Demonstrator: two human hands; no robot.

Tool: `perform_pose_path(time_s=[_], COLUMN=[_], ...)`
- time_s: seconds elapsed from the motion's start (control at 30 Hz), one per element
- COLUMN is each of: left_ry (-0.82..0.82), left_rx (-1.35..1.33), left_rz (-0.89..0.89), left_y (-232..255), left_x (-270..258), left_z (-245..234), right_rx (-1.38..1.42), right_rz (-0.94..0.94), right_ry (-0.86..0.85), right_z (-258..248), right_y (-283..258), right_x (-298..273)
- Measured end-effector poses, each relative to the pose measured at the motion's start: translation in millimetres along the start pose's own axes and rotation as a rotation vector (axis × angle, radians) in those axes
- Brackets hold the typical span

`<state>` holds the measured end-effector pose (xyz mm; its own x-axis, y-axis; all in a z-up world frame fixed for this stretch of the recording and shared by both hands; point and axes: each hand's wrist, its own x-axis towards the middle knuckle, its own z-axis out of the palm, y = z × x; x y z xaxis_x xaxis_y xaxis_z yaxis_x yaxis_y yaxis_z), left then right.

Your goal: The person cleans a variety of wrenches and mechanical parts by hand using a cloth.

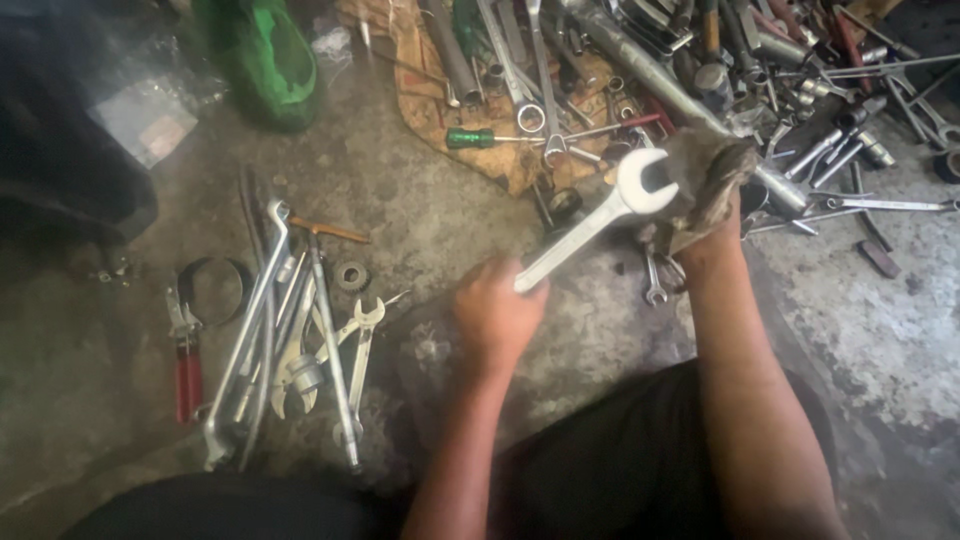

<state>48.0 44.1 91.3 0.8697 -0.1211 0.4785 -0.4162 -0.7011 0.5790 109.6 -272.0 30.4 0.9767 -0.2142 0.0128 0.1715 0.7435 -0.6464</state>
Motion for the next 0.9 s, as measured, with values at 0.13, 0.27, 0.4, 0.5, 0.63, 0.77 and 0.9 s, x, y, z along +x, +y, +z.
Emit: perform_pose_path(time_s=[0.13, 0.27, 0.4, 0.5, 0.63, 0.77, 0.9], left_ry=[0.095, 0.090, -0.118, -0.204, -0.145, -0.060, -0.072], left_rx=[0.096, 0.142, 0.085, 0.078, -0.011, 0.088, 0.026], left_rz=[-0.053, -0.069, -0.087, -0.053, -0.149, -0.062, -0.016], left_y=[-1.7, -2.8, 9.4, 19.4, 13.2, 5.6, 13.2], left_x=[6.7, 5.0, -4.6, -12.4, -14.3, -11.1, -16.7], left_z=[-3.7, -6.8, 0.6, 10.0, 15.4, 11.6, 24.7], right_rx=[-0.295, -0.327, -0.396, -0.716, -0.743, -0.727, -0.497], right_rz=[0.123, 0.234, 0.203, 0.179, 0.214, 0.279, 0.189], right_ry=[0.098, 0.093, 0.143, 0.147, -0.245, -0.043, 0.146], right_z=[23.2, 53.3, 69.2, 65.9, 59.3, 70.6, 73.5], right_y=[33.0, 78.4, 72.2, 76.5, 87.2, 94.0, 66.6], right_x=[-8.8, -26.9, -34.3, -39.2, -50.2, -43.5, -29.8])
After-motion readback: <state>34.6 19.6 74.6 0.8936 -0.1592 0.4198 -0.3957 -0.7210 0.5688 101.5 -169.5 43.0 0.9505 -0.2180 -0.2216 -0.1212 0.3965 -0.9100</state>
